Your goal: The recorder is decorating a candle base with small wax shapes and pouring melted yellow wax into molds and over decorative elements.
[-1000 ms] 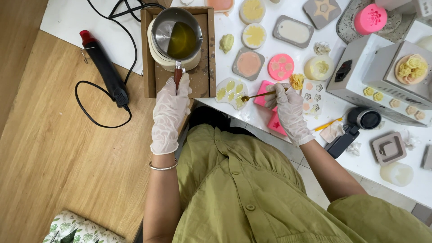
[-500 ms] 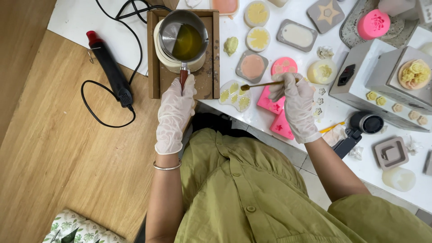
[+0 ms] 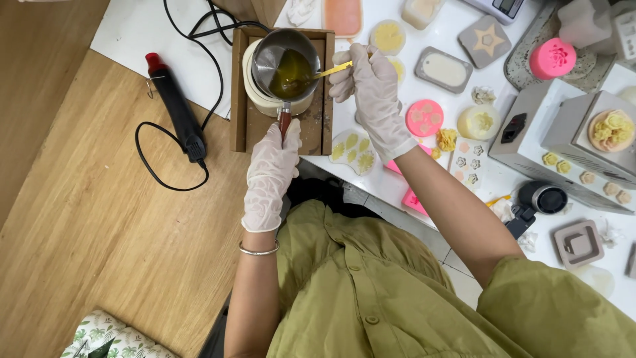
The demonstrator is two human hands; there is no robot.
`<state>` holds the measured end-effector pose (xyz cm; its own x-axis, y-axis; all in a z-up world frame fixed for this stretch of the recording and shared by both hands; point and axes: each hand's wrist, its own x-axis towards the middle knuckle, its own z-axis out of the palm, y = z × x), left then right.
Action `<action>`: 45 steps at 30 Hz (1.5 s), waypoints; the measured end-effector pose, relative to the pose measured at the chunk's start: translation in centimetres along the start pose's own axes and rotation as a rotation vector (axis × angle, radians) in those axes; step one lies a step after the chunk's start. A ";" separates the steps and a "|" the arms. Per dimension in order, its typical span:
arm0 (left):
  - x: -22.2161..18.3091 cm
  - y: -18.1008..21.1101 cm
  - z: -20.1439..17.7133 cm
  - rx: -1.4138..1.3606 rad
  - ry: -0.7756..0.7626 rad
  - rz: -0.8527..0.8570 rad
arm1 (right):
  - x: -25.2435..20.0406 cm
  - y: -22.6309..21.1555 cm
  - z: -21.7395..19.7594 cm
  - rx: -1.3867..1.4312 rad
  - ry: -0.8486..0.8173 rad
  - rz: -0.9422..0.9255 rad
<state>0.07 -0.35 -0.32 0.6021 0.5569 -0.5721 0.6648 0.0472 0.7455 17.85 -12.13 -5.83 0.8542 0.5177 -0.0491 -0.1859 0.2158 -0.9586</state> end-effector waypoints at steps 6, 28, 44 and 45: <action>-0.4 0.2 0.1 0.044 0.011 -0.024 | 0.2 0.4 -0.6 0.029 0.078 0.114; -0.6 0.4 -0.2 0.013 -0.023 0.041 | -13.4 2.2 -14.2 -0.089 0.334 0.209; -0.4 0.3 0.1 -0.099 -0.030 0.027 | -15.7 2.8 -13.5 -0.253 0.256 0.212; -0.5 0.4 0.1 -0.072 -0.019 0.024 | -15.9 2.6 -13.3 -0.298 0.231 0.229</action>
<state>0.08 -0.70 0.17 0.6261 0.5431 -0.5595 0.6169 0.0938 0.7814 10.21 -30.79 -11.28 0.8997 0.3185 -0.2985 -0.2636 -0.1485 -0.9531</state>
